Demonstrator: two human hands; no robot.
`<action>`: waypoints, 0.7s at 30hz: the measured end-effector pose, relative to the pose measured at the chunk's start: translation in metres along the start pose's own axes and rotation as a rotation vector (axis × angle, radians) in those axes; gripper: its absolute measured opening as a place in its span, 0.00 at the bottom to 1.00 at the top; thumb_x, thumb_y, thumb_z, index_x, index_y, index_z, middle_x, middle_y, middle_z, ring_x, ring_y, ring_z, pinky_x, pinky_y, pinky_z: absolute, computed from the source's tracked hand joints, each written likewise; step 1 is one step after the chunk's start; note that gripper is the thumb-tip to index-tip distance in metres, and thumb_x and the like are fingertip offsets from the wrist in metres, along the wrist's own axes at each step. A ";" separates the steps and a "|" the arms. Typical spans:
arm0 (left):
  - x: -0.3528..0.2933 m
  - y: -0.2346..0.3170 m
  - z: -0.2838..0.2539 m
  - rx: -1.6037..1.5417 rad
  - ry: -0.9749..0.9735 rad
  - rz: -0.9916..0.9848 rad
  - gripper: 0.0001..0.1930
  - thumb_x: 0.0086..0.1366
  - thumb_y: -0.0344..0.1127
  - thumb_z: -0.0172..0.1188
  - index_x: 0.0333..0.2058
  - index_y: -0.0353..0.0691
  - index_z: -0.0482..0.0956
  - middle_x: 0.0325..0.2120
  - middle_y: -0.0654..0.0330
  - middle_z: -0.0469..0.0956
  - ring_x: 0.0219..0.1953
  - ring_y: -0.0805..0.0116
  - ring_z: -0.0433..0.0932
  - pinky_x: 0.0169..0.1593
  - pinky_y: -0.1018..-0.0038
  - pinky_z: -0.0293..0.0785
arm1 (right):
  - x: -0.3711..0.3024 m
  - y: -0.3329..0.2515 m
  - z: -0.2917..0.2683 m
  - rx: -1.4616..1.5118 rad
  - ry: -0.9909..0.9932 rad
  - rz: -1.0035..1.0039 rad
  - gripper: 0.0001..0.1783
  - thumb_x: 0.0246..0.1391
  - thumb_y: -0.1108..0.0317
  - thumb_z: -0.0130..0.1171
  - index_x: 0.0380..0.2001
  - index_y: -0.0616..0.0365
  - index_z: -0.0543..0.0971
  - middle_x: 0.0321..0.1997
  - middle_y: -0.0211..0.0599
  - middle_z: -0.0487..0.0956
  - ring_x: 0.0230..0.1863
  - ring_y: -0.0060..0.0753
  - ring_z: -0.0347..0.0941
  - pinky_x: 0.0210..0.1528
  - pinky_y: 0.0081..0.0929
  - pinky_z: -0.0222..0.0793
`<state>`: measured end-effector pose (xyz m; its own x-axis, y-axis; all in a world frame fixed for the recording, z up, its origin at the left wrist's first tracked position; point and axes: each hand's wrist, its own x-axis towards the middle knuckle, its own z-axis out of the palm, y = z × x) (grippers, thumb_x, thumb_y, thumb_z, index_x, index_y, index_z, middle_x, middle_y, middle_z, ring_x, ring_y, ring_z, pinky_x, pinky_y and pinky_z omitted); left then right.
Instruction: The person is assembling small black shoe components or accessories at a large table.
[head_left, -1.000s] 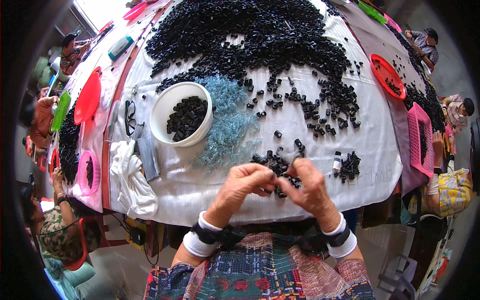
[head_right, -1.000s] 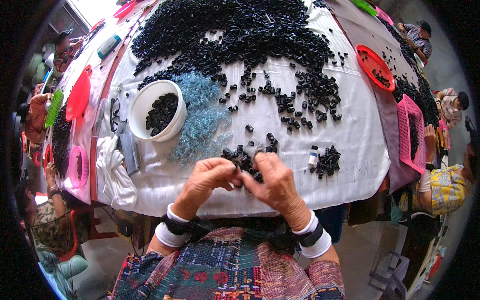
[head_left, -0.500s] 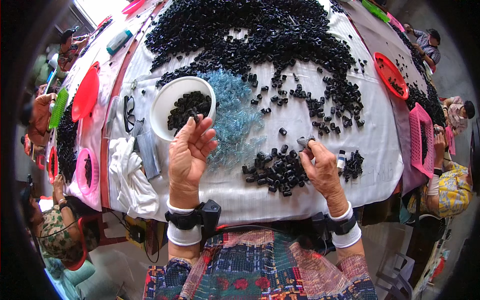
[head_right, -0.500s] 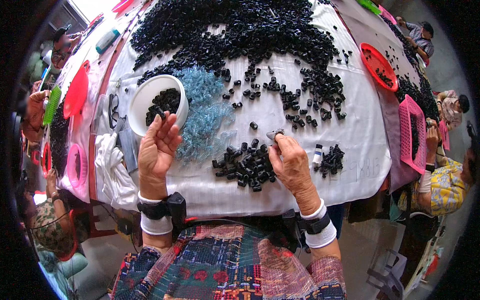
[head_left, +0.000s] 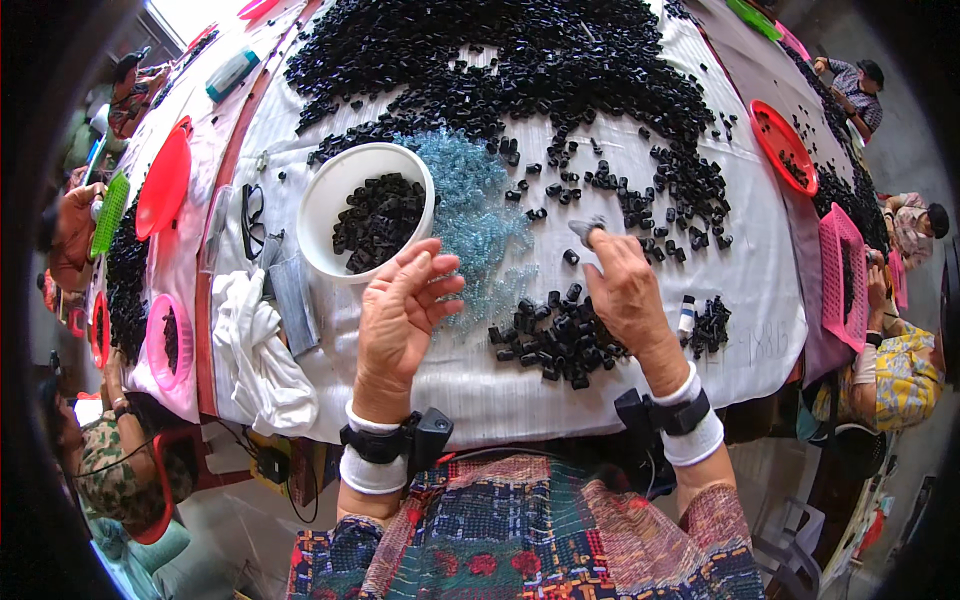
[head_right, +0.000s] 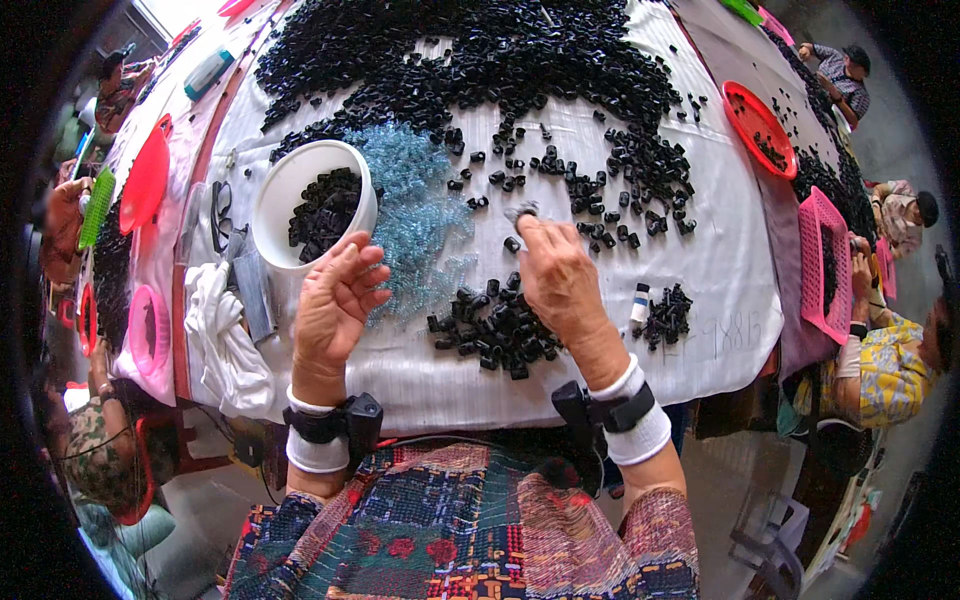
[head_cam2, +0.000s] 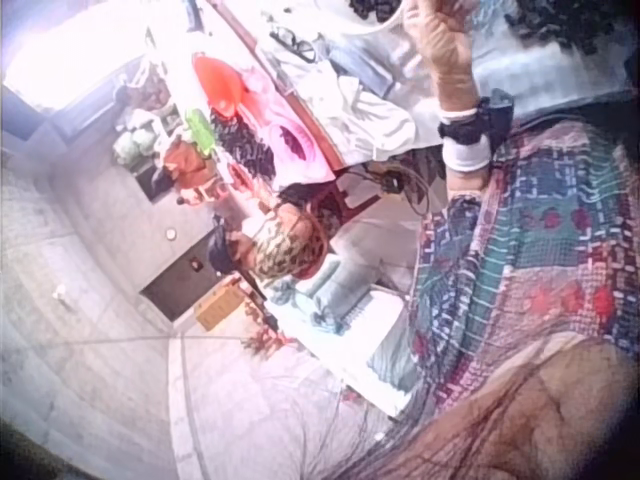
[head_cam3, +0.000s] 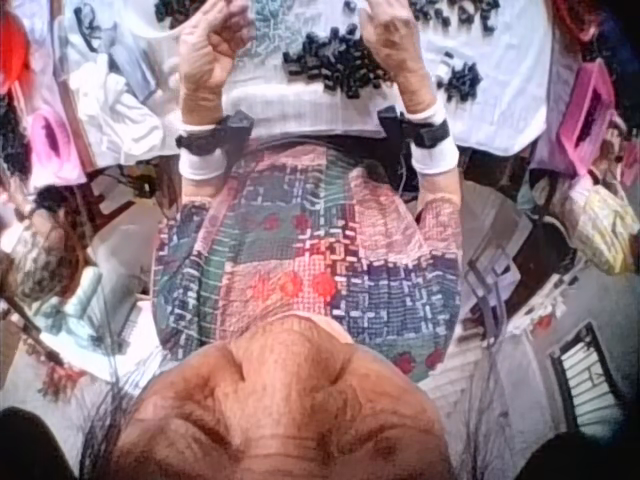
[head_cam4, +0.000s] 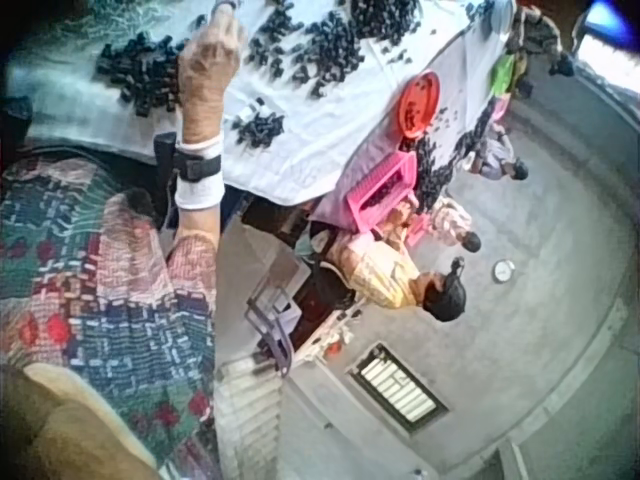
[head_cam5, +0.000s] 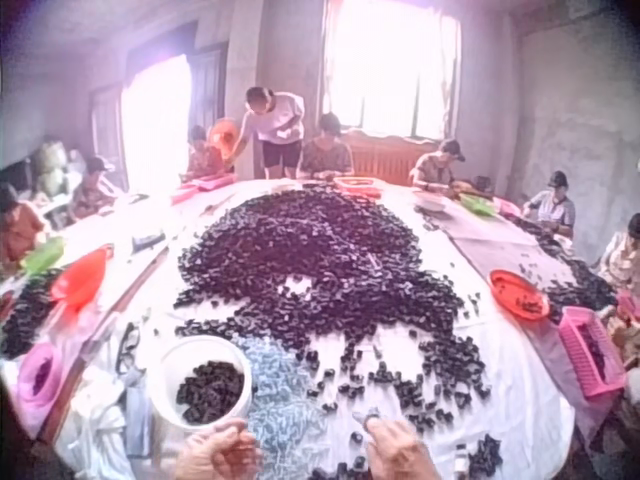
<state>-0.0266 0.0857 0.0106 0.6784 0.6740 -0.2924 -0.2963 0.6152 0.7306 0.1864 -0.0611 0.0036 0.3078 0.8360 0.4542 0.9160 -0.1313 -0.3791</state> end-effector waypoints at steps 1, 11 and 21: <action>-0.002 -0.004 0.006 0.012 0.019 -0.020 0.14 0.64 0.34 0.52 0.46 0.36 0.71 0.33 0.57 0.79 0.33 0.68 0.80 0.32 0.74 0.80 | 0.004 0.002 0.004 -0.019 -0.013 -0.032 0.17 0.43 0.79 0.54 0.40 0.61 0.70 0.36 0.44 0.75 0.39 0.47 0.69 0.43 0.35 0.67; -0.017 -0.038 0.010 0.074 -0.048 -0.198 0.13 0.63 0.34 0.54 0.44 0.34 0.72 0.32 0.57 0.79 0.31 0.71 0.79 0.31 0.78 0.78 | 0.002 0.014 0.026 -0.008 -0.175 -0.011 0.20 0.40 0.81 0.52 0.41 0.61 0.67 0.33 0.47 0.71 0.38 0.48 0.68 0.42 0.37 0.67; -0.019 -0.058 0.026 0.071 -0.170 -0.275 0.13 0.59 0.33 0.60 0.41 0.35 0.73 0.31 0.61 0.77 0.30 0.76 0.77 0.31 0.82 0.76 | -0.014 -0.057 -0.010 0.393 -0.166 -0.179 0.20 0.39 0.79 0.58 0.40 0.65 0.69 0.35 0.49 0.71 0.38 0.50 0.70 0.38 0.36 0.70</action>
<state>-0.0050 0.0265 -0.0105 0.8308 0.4052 -0.3815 -0.0434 0.7306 0.6814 0.1326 -0.0707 0.0270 0.0786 0.9052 0.4176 0.7740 0.2085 -0.5978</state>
